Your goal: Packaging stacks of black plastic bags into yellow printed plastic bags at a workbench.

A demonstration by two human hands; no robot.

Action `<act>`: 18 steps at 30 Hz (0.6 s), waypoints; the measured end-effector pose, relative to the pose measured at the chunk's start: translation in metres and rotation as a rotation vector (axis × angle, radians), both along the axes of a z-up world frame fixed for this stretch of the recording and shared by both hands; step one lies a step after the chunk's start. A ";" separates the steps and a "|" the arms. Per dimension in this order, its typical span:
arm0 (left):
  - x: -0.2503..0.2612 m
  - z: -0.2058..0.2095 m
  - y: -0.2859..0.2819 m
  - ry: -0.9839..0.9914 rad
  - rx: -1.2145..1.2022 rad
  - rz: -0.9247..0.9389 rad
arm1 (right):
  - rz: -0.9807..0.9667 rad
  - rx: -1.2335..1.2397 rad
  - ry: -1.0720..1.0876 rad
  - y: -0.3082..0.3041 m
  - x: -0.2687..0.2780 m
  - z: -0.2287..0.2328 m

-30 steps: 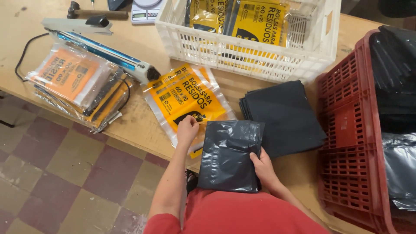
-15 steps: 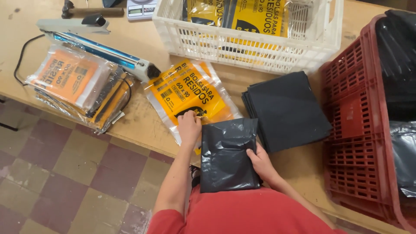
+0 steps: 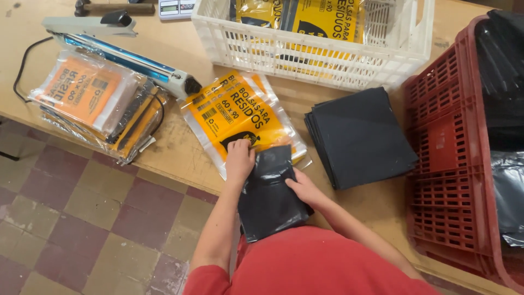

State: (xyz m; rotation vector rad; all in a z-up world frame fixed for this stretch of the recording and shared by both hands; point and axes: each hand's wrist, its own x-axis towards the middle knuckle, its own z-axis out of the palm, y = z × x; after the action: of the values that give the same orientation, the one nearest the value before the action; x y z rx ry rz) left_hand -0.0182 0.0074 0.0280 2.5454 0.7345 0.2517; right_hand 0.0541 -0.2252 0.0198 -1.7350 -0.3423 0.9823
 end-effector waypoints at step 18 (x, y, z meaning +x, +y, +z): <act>-0.114 -0.050 0.018 -0.064 0.604 0.225 | -0.101 -0.080 -0.015 0.105 0.104 0.006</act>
State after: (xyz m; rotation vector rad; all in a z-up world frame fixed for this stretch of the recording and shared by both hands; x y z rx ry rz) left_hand -0.1318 0.0253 -0.0222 2.9860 1.0462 0.7225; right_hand 0.1581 -0.1200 0.0262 -1.8154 -0.2256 0.9212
